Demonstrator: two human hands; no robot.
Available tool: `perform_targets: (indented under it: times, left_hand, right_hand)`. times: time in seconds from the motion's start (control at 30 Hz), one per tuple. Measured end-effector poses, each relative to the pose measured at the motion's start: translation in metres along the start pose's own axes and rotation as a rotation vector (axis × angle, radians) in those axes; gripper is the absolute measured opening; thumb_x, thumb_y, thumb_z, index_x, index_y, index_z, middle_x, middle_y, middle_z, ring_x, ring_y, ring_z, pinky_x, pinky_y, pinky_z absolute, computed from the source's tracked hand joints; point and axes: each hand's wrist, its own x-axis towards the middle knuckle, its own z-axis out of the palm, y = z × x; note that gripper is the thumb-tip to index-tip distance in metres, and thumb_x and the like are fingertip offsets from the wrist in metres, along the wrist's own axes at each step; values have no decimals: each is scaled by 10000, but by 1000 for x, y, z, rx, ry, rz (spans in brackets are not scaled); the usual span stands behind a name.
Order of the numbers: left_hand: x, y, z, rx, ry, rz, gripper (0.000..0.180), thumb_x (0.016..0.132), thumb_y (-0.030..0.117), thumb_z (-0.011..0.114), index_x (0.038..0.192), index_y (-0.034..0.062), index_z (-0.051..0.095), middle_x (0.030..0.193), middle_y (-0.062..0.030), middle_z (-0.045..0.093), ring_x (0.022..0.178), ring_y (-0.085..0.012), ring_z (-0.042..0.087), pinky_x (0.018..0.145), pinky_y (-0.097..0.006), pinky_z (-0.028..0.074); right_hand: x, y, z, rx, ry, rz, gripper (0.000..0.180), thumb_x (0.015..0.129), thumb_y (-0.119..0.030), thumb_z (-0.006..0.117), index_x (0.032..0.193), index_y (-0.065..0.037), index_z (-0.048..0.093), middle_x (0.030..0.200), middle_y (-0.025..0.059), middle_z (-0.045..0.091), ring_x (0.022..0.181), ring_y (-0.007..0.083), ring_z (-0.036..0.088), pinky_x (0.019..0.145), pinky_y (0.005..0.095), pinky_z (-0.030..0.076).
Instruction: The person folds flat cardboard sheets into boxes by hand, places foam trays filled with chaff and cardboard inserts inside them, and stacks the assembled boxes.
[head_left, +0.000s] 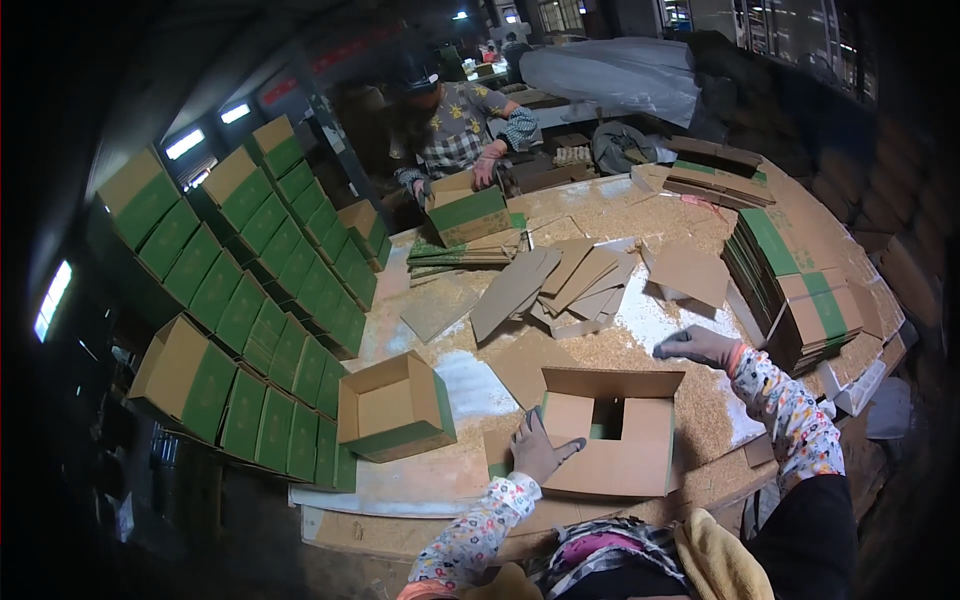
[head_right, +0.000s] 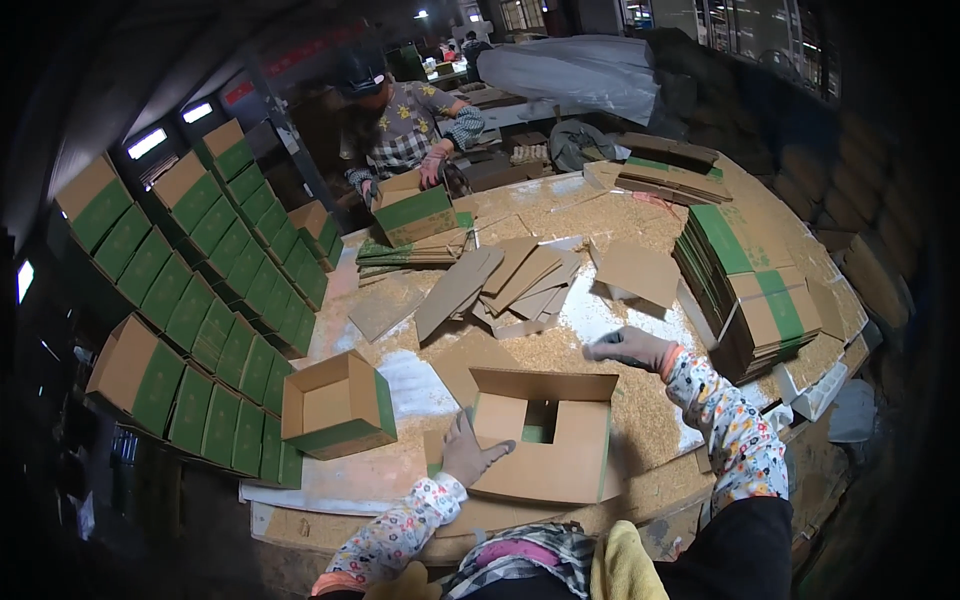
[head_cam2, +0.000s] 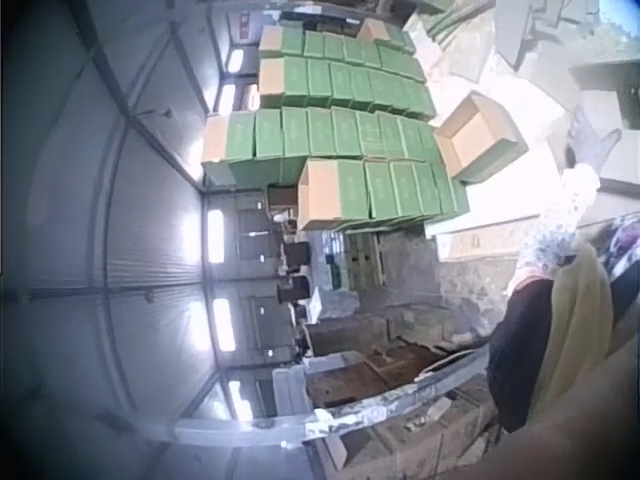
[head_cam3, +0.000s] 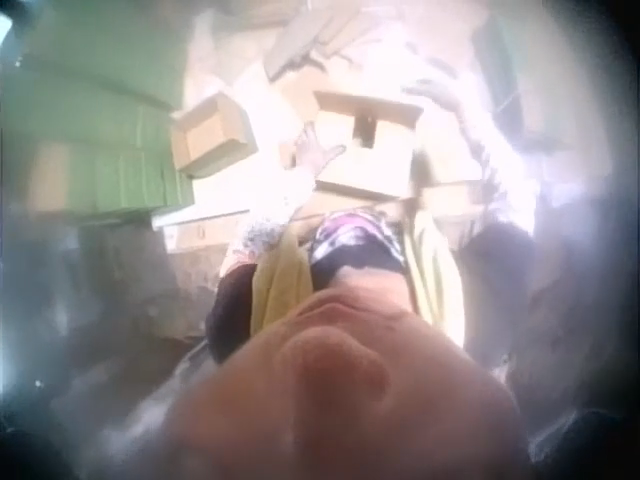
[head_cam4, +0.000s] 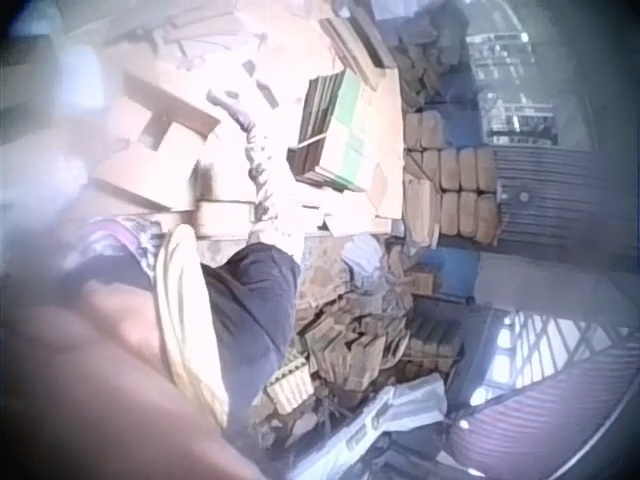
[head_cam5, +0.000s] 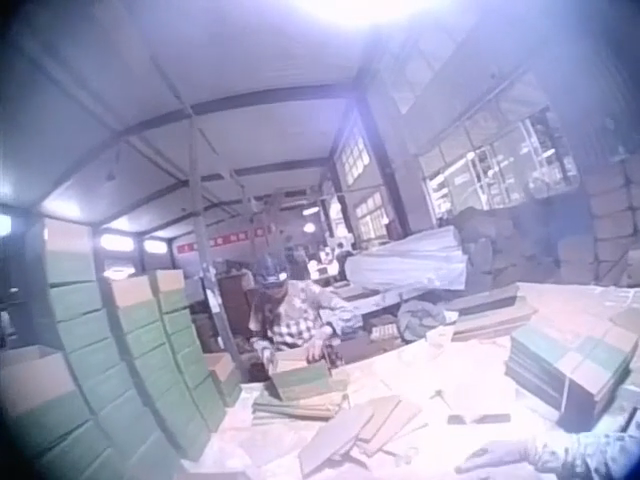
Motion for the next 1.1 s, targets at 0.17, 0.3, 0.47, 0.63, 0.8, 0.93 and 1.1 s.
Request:
perform_targets:
  times: [0.17, 0.3, 0.47, 0.63, 0.8, 0.93, 1.1]
  left_hand:
    - [2, -34, 10, 141, 353, 7, 1010, 777, 531, 689, 1391, -108, 202, 1404, -307, 306, 1310, -431, 308, 1085, -463, 269]
    - [49, -107, 14, -495, -195, -131, 868, 862, 395, 627, 1431, -67, 163, 1386, -250, 379, 1279, -347, 401, 1070, -380, 316]
    - [-29, -23, -12, -158, -32, 272, 753, 808, 305, 723, 1341, -89, 367, 1410, -197, 382, 1305, -331, 364, 1053, -391, 329]
    - [-54, -113, -30, 710, -68, 408, 679, 875, 187, 614, 1405, -37, 254, 1417, -163, 350, 1265, -295, 395, 1048, -441, 334]
    - [64, 3, 0, -3, 294, 250, 656, 831, 102, 637, 1400, 18, 321, 1379, -184, 391, 1266, -308, 368, 1058, -387, 321]
    - [79, -52, -40, 212, 328, 30, 413, 777, 105, 642, 1162, 1, 535, 1102, -221, 541, 1058, -391, 502, 932, -438, 405]
    - [86, -32, -30, 299, 293, 25, 357, 738, 83, 645, 1082, 17, 576, 1058, -189, 572, 1015, -373, 531, 906, -432, 428]
  right_hand:
    - [-61, 12, 159, -971, 286, -529, 764, 837, -639, 509, 1311, -41, 463, 1349, 232, 413, 1253, 389, 395, 1081, 488, 261]
    - [-29, 150, 197, 31, 953, -13, 676, 935, -491, 464, 1425, -50, 316, 1280, 143, 513, 1232, 286, 443, 1084, 437, 297]
    - [-42, 111, 92, 225, 505, -326, 697, 948, -271, 557, 1466, -33, 156, 1232, 175, 572, 1065, 251, 598, 1079, 413, 310]
    - [10, 91, 100, 336, 294, 168, 800, 853, -581, 510, 1324, 55, 390, 1160, 245, 584, 1040, 339, 596, 858, 457, 466]
    - [74, 197, 200, -317, 602, -12, 940, 846, -583, 518, 1441, 69, 195, 1244, 283, 541, 1118, 383, 558, 1014, 416, 366]
    - [101, 134, 80, 1637, 191, 423, 287, 941, -336, 517, 795, -89, 492, 634, 46, 527, 547, 174, 557, 463, 303, 469]
    - [216, 262, -59, 1290, 807, 389, 370, 859, -394, 656, 841, -27, 616, 661, 69, 570, 508, 224, 553, 509, 398, 506]
